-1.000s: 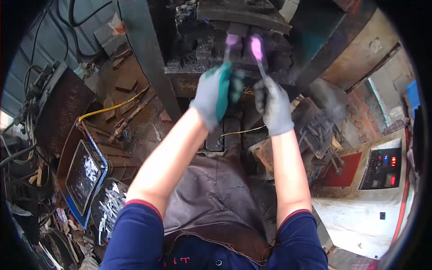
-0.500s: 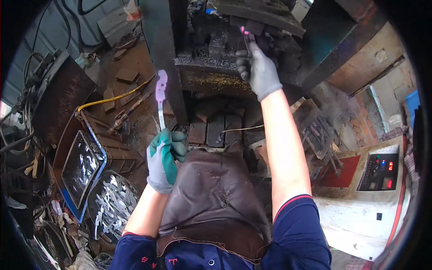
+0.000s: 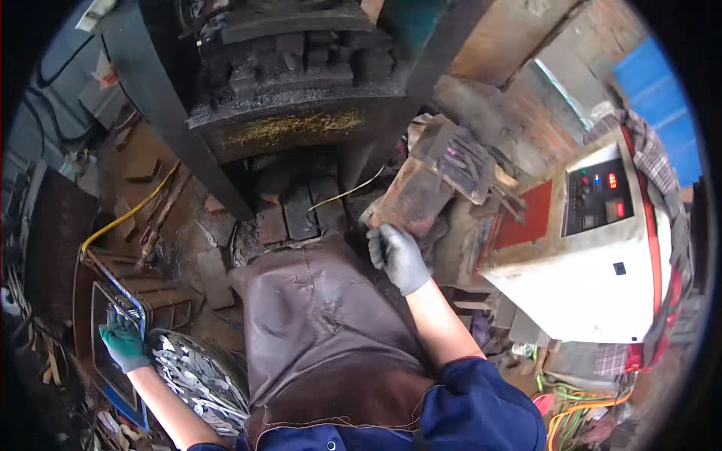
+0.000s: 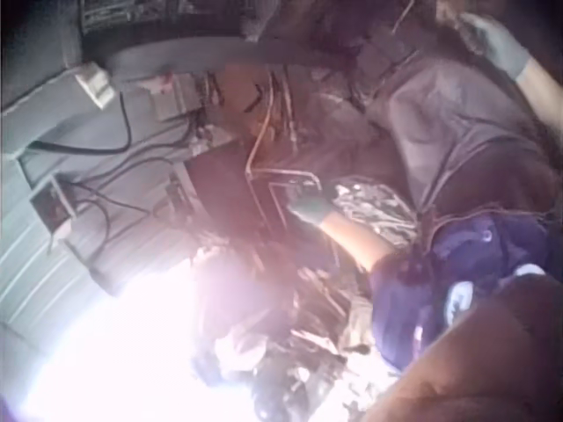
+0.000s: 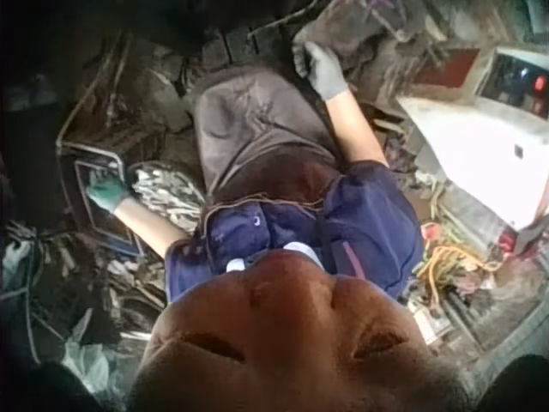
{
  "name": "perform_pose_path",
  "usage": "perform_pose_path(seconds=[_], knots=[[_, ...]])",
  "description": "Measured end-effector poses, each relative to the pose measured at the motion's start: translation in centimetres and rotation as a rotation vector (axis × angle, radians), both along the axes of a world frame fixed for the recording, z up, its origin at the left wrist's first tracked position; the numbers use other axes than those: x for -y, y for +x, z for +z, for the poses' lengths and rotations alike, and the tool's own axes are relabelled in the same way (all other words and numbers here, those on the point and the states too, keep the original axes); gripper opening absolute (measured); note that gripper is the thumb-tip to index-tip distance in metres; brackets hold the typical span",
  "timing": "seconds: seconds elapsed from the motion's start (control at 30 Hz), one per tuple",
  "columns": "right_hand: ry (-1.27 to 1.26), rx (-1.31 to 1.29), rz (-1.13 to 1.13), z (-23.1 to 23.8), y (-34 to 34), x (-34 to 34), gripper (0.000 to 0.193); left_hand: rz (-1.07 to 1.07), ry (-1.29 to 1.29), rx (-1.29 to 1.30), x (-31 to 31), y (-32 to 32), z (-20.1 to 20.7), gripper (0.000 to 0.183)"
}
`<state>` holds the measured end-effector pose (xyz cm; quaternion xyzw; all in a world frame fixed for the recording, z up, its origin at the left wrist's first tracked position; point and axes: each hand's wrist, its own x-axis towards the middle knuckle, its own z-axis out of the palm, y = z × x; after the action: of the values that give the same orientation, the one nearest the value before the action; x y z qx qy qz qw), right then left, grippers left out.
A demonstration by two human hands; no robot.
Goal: The person heats metal pieces in a heater, stamps each heated piece in a press machine, and gathers metal pieces from a container by hand.
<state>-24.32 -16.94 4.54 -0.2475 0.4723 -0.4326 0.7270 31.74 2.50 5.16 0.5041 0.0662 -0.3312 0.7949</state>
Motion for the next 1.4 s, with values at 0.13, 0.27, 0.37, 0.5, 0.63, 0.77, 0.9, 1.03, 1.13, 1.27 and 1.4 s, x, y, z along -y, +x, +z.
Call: perform_pose_path(seconds=[0.13, 0.27, 0.37, 0.5, 0.63, 0.77, 0.9, 1.03, 1.13, 1.27, 1.4], knots=[[-0.034, -0.093, 0.01, 0.8, -0.6, -2.1, 0.028, -0.121, 0.02, 0.218, 2.3, -5.1, -0.3, 0.051], [-0.01, -0.1, -0.101, -0.4, -0.9, -2.1, 0.027, -0.399, 0.179, 0.236, 6.4, -19.4, -0.2, 0.037], [-0.072, -0.11, 0.052, -0.2, 0.5, -2.8, 0.029, -0.666, 0.038, 0.511, 6.4, -26.0, -3.9, 0.033], [-0.134, -0.103, 0.038, -0.8, 1.2, -3.6, 0.027, -0.728, 0.259, 1.726, 6.3, -28.8, -4.1, 0.036], [-0.247, -0.238, 0.084, -2.2, 2.0, -4.0, 0.029, -0.717, 0.285, 1.898, 7.0, -29.9, -3.4, 0.044], [-0.168, -0.23, -0.416, -2.9, -3.8, 0.1, 0.036, -0.75, 0.299, 1.88, 7.5, -29.9, -3.3, 0.045], [-0.175, -0.328, -0.492, -3.0, -8.5, 5.1, 0.043, -0.79, 0.241, 1.682, 7.8, -28.1, -4.9, 0.044], [-0.445, -0.615, -0.472, -6.1, -8.9, 8.7, 0.052, -0.749, 0.136, 1.157, 12.2, -28.4, -1.6, 0.03], [-0.229, -0.089, -0.426, -4.3, -9.3, 8.7, 0.045, -0.731, -0.034, 1.012, 18.5, -27.8, 1.1, 0.03], [-0.187, -0.241, -0.459, -1.8, -9.0, 8.5, 0.043, -0.911, -0.105, 0.521, 28.5, -29.6, 9.4, 0.047], [-0.221, -0.223, -0.467, -2.7, -8.5, 9.2, 0.038, -1.027, -0.096, 0.273, 35.9, -31.1, 14.2, 0.048]])
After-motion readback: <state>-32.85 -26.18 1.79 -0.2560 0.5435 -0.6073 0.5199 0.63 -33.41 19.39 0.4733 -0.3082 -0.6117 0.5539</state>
